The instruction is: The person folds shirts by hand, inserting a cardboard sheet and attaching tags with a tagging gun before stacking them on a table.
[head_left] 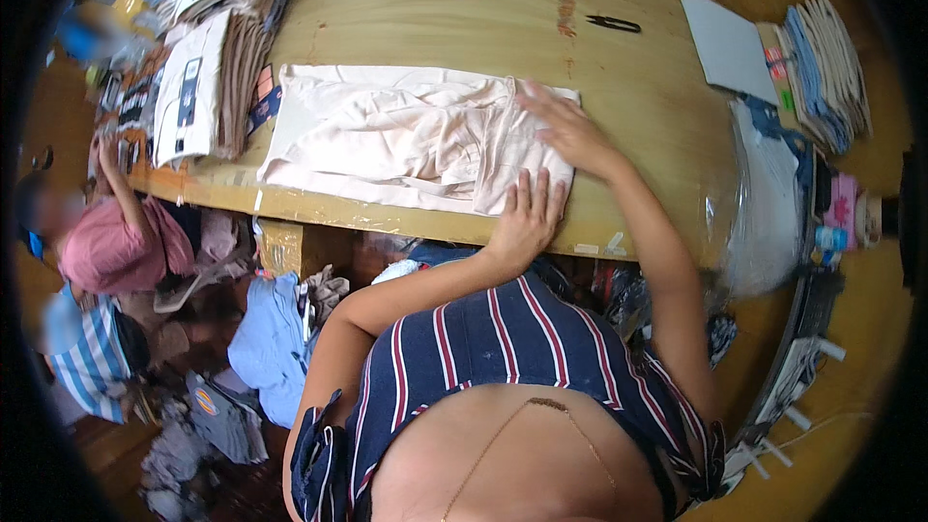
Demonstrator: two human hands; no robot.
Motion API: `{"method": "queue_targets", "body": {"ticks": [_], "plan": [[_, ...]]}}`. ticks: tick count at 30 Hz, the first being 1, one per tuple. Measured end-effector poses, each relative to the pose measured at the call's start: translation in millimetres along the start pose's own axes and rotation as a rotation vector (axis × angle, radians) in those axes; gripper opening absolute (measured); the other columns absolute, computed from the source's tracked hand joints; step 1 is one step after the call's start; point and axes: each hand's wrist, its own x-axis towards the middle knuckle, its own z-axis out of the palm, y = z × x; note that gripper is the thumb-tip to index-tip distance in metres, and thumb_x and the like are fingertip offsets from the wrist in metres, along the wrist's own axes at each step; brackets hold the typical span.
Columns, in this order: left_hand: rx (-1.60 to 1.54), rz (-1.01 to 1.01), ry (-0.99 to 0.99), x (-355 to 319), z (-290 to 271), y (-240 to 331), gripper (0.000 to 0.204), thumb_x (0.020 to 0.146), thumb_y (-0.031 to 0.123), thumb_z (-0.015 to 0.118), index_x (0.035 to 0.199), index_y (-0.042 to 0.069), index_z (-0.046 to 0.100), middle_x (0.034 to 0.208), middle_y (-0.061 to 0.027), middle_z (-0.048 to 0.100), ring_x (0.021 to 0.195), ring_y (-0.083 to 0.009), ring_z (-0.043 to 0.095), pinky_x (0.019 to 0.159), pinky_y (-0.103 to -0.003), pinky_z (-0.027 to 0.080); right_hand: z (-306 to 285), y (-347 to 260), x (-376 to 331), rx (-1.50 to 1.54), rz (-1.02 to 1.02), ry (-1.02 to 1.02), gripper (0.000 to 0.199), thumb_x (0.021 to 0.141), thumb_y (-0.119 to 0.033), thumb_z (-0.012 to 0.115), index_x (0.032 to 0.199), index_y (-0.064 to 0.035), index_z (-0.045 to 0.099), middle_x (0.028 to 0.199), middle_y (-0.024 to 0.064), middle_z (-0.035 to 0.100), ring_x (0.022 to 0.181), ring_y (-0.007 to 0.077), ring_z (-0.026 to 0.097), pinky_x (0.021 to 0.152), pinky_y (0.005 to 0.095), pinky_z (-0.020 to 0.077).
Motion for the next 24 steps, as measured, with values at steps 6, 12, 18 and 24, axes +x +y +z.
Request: {"method": "queue_targets", "body": {"ticks": [6,12,18,24], "plan": [[-0.361,-0.062,-0.037,11,-27,-20,0.032,0.074,0.012,0.048,0.103,0.0,0.044,0.099,-0.0185,0.052,0.088,-0.0308,0.053,0.06,-0.035,0.048,-14,7,-44,-0.158,0.119,-0.012,0.052,0.066,0.008,0.045,0.111,-0.0164,0.051,0.131,0.0032,0.033,0.124,0.0245,0.024,0.1,0.0444,0.0161],[-1.439,-0.404,0.171,-8,-117,-64,0.026,0.074,-0.001,0.043,0.101,0.001,0.044,0.083,-0.0089,0.053,0.072,-0.0124,0.053,0.059,-0.024,0.042,-61,6,-17,0.785,-0.148,0.278,0.031,0.063,0.002,0.057,0.093,-0.0056,0.057,0.105,0.0114,0.053,0.108,0.0235,0.044,0.09,0.0369,0.0334],[-2.086,-0.869,0.712,-71,-102,-132,0.034,0.074,-0.001,0.046,0.107,0.006,0.039,0.065,0.0022,0.046,0.053,-0.0033,0.038,0.048,-0.017,0.033,-68,-89,126,0.999,0.124,0.066,0.021,0.067,-0.013,0.068,0.083,-0.0013,0.06,0.078,0.0043,0.059,0.072,0.0108,0.054,0.063,0.0225,0.043],[-1.628,-1.24,0.803,-107,-22,-174,0.04,0.075,-0.006,0.042,0.114,0.0,0.04,0.093,-0.0112,0.055,0.081,-0.0133,0.054,0.072,-0.023,0.045,62,-29,215,0.78,0.327,-0.149,0.019,0.076,-0.011,0.059,0.093,-0.0019,0.059,0.08,0.0047,0.06,0.074,0.0099,0.053,0.065,0.0215,0.0422]]}}
